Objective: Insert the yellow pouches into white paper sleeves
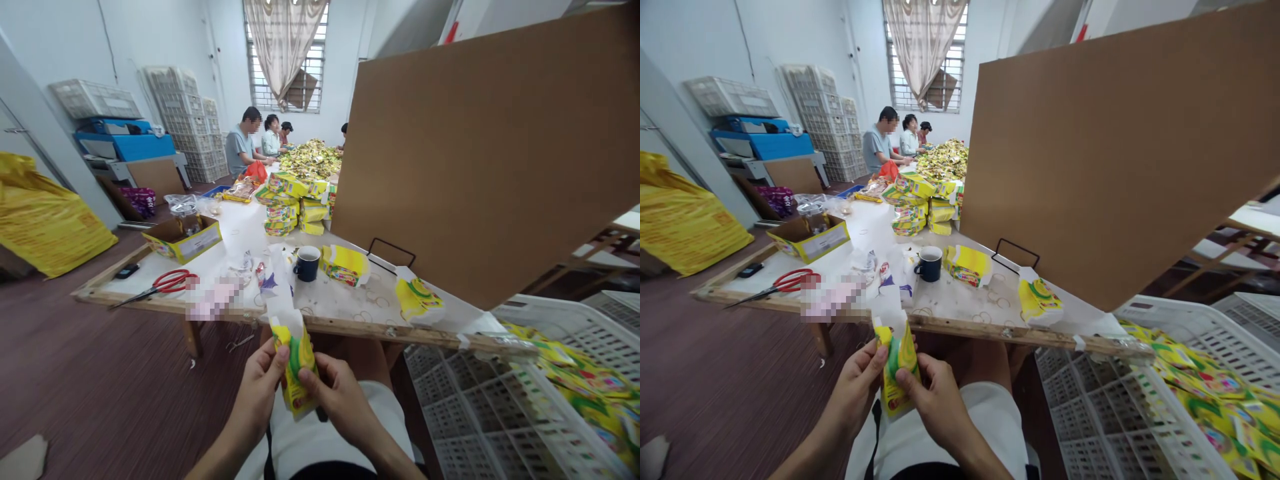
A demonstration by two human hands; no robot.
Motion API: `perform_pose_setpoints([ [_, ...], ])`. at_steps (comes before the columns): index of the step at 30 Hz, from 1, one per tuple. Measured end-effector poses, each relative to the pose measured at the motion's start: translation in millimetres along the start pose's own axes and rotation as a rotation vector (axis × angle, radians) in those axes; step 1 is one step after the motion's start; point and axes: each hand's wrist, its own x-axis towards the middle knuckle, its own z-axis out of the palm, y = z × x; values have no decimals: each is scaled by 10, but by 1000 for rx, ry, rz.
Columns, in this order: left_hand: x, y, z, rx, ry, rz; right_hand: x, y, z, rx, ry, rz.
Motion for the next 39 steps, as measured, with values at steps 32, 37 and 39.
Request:
perform_pose_setpoints([
  [32,-71,55,25,144,-358,-21,135,-151,-441,-235,117,-293],
  [37,-45,55,-1,305,-291,3,164,-179,-498,-295,103,-340],
  [39,-50,39,3,347,-258,30,156,-219,-509,-241,3,-205],
])
